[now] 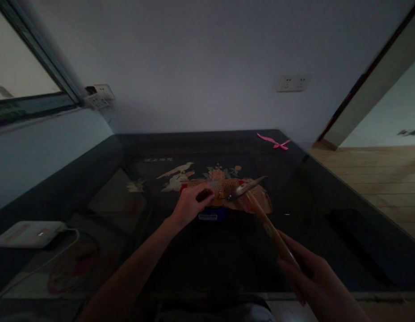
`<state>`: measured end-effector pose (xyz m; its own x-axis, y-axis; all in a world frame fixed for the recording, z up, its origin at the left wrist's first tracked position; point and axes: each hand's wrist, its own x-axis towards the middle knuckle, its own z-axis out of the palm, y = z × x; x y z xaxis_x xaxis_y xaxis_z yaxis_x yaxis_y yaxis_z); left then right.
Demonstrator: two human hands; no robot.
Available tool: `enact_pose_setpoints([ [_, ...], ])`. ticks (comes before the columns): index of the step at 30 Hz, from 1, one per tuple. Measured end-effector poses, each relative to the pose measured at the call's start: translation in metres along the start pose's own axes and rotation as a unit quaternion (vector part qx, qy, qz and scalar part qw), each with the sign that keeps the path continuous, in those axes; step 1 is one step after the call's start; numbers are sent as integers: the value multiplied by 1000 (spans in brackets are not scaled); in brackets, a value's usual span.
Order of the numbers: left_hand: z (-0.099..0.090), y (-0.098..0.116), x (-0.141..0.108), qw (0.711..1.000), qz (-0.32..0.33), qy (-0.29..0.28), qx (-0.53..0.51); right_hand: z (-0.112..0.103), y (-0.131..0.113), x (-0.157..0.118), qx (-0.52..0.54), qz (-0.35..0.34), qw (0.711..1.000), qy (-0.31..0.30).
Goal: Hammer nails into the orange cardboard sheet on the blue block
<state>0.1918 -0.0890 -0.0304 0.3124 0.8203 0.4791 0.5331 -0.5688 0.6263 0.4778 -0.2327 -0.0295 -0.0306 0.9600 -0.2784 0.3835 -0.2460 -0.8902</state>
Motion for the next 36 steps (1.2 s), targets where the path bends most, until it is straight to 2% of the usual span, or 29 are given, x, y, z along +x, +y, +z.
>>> enact_pose_setpoints([
  [5, 0, -1, 0, 1000, -5, -4, -7, -1, 6, 1, 9, -20, 1000, 3],
  [19, 0, -1, 3, 998, -34, -13, -46, 0, 2, -1, 7, 5, 1000, -12],
  [25, 1, -2, 4, 998, -23, -31, -40, 2, 7, 2, -8, 3, 1000, -2],
  [27, 1, 0, 4, 998, -24, -32, -38, 2, 9, 3, -11, 3, 1000, -16],
  [36, 3, -5, 2, 999, -22, -23, -29, 2, 11, 1, -30, -6, 999, -18],
])
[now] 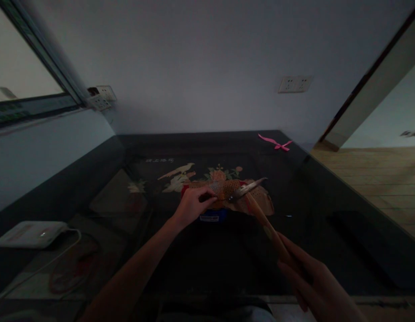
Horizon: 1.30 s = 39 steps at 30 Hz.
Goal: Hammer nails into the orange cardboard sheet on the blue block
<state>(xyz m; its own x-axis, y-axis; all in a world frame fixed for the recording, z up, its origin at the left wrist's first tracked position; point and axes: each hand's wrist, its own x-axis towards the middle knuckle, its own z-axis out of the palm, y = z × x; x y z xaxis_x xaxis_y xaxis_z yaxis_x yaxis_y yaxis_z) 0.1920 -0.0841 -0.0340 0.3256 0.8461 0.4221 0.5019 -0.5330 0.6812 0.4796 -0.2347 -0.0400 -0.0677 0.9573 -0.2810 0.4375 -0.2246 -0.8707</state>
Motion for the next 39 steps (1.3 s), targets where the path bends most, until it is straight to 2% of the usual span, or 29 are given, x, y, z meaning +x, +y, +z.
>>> enact_pose_setpoints([
  [7, -1, 6, 2, 1000, -9, 0, 0, -4, 3, 1, -11, -21, 1000, 6],
  [13, 0, 3, 0, 1000, -9, -9, 8, 0, -6, 0, -4, -19, 999, 27],
  [17, 0, 4, 0, 1000, -6, -8, 25, 2, -8, 1, 8, -41, 998, 45],
  [24, -1, 5, 0, 1000, -6, 0, 19, -2, -4, 1, 26, -4, 1000, 16],
  [28, -2, 5, -2, 1000, -5, 10, 6, -7, -3, 0, 27, -5, 1000, -2],
  [39, -5, 8, 0, 1000, 7, 15, -5, -14, -23, -3, 0, -22, 1000, 4],
])
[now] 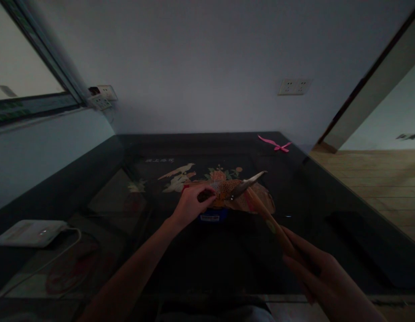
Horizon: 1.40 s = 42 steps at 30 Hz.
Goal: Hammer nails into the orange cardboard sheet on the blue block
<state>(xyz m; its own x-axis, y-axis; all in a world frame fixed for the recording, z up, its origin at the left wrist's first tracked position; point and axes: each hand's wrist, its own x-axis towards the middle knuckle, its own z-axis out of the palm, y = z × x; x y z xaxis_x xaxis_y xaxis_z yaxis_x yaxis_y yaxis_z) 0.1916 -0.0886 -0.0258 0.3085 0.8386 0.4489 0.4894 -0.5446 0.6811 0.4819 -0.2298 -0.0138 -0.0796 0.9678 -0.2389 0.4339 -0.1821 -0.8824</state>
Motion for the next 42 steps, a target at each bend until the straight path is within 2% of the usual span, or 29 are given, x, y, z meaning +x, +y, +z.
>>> enact_pose_setpoints([
  [5, -3, 2, -1, 996, 50, 26, 73, -3, -3, 0, -17, -5, 1000, 24],
  [9, -5, 22, 1, 975, 136, 67, 165, -3, -4, -2, -14, -13, 998, 54],
  [11, -3, 35, 4, 959, 179, 59, 212, -3, -6, -2, -16, -20, 998, 63],
  [13, 4, 47, 8, 947, 193, 34, 253, -2, -7, -2, -13, -26, 998, 60],
  [16, 15, 54, 14, 940, 170, -1, 296, -2, -6, -2, 7, -22, 999, 45],
  [20, 24, 50, 17, 941, 151, -8, 303, -3, 0, -4, 32, -11, 999, 40],
  [27, 14, 39, 15, 957, 138, -19, 256, -3, -1, -5, 8, -31, 998, 62],
  [32, 4, 36, 19, 970, 99, -25, 223, 0, -4, -4, -3, -40, 996, 76],
  [38, 4, 33, 24, 972, 81, -39, 216, 1, 2, -1, 25, -24, 999, 32],
  [42, 5, 34, 24, 972, 78, -38, 218, 2, 4, -1, 29, -13, 999, 35],
])
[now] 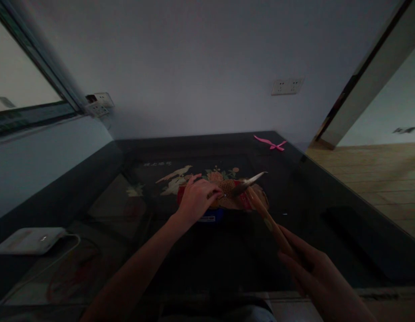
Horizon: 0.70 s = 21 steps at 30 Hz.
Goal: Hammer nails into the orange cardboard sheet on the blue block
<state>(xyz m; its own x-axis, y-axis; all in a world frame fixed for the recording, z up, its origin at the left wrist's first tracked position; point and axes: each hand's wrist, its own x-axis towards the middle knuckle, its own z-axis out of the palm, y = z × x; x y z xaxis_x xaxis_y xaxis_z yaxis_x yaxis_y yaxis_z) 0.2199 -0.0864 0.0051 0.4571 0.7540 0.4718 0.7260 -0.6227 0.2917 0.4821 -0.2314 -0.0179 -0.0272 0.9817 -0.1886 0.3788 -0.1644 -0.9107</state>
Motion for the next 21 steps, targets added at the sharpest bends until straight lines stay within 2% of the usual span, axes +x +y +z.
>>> enact_pose_setpoints([
  [7, -4, 8, 1, 1000, 19, 8, 17, -1, -3, 1, -18, -21, 1000, 10],
  [10, -5, 12, 3, 999, 44, -7, 9, -1, -3, 0, -25, -46, 998, 24],
  [14, -2, 13, 5, 998, 61, -20, 19, -2, -1, 0, -21, -18, 1000, 2],
  [16, 0, 12, 6, 997, 63, -22, 25, -2, -1, 1, -26, -6, 1000, -2],
  [21, 0, 10, 7, 999, 44, -25, 14, 1, -3, 0, -15, -39, 999, 23],
])
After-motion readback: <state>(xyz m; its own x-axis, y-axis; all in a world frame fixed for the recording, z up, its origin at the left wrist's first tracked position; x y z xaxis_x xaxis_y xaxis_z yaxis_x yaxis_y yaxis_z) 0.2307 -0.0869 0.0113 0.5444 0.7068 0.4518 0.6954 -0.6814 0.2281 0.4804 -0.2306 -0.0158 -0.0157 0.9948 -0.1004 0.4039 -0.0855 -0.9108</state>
